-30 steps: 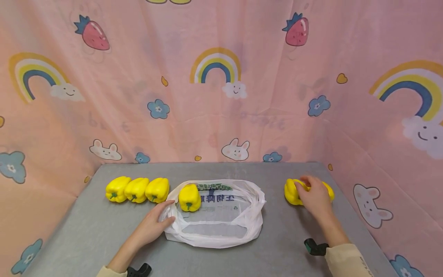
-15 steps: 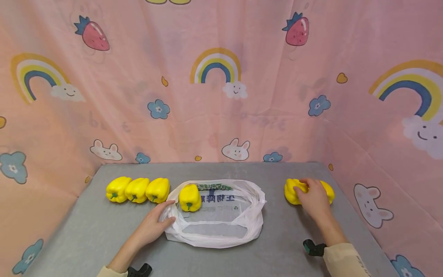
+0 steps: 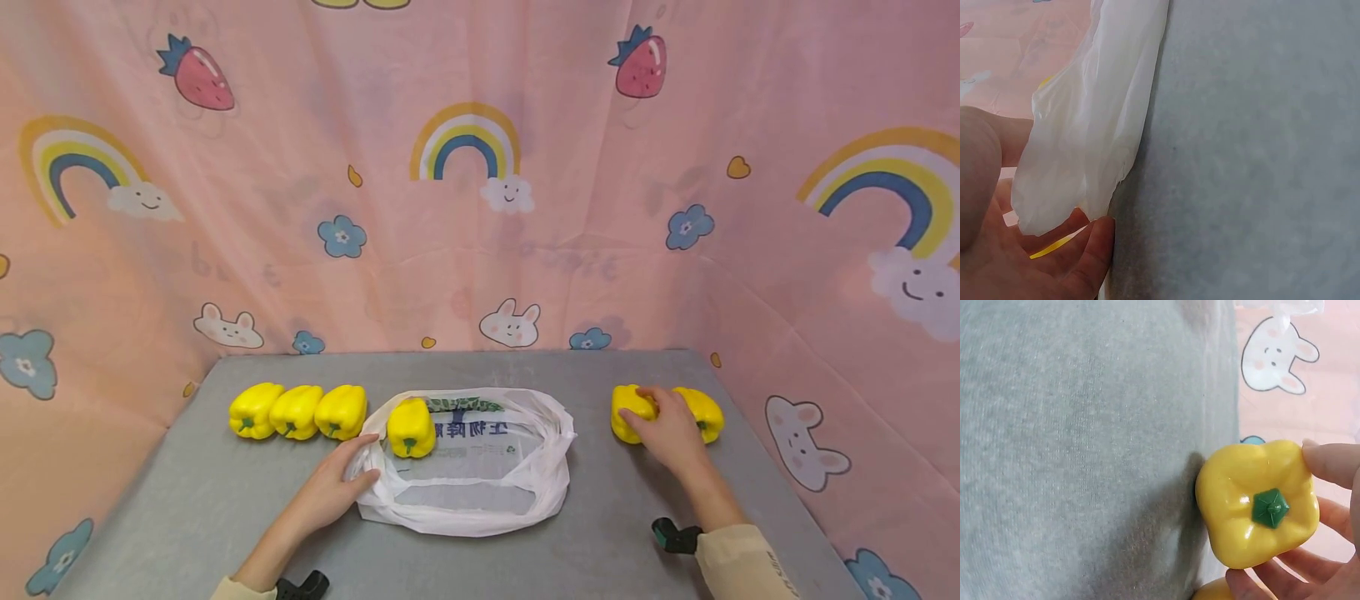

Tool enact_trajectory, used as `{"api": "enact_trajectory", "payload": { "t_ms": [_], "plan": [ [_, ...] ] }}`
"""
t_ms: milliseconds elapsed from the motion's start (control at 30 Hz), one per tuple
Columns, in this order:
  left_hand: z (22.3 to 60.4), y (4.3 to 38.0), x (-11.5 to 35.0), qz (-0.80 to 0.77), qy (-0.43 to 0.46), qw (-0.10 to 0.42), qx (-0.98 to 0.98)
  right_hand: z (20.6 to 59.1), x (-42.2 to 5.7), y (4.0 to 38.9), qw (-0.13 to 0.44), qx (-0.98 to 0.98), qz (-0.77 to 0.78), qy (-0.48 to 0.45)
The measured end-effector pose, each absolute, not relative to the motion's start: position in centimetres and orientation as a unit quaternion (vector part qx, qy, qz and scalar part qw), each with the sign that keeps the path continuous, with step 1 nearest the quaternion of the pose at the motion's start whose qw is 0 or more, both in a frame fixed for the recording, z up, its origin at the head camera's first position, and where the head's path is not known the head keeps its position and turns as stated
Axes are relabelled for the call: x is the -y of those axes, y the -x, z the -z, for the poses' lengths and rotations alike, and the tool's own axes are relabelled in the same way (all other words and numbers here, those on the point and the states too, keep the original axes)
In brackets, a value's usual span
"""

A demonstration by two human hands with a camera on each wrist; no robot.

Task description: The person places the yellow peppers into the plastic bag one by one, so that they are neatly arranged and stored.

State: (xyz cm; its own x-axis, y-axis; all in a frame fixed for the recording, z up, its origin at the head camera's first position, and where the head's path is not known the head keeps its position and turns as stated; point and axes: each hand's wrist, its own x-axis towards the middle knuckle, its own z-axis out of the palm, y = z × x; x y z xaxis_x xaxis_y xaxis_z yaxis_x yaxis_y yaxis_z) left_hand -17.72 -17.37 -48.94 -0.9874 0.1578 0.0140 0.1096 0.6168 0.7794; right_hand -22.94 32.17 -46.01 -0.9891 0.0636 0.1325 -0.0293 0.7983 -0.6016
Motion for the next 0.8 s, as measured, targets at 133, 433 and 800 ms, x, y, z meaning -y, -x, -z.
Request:
{"api": "enact_trajectory", "payload": {
  "t_ms": [133,433,800],
  "plan": [
    [49.0,17.7,17.3,-0.431,-0.075,0.027,-0.899,46.1,-32.1,23.1,0.07,0.945,-0.319,0.002],
    [49.3,17.9,17.4,-0.428,-0.069,0.027,-0.901,46.1,-31.7,22.8,0.082,0.943,-0.321,0.008],
    [49.2,17.9,17.4,-0.428,-0.071,0.027,-0.9,45.4,-30.6,22.6,0.098,0.937,-0.336,-0.005]
  ]
}}
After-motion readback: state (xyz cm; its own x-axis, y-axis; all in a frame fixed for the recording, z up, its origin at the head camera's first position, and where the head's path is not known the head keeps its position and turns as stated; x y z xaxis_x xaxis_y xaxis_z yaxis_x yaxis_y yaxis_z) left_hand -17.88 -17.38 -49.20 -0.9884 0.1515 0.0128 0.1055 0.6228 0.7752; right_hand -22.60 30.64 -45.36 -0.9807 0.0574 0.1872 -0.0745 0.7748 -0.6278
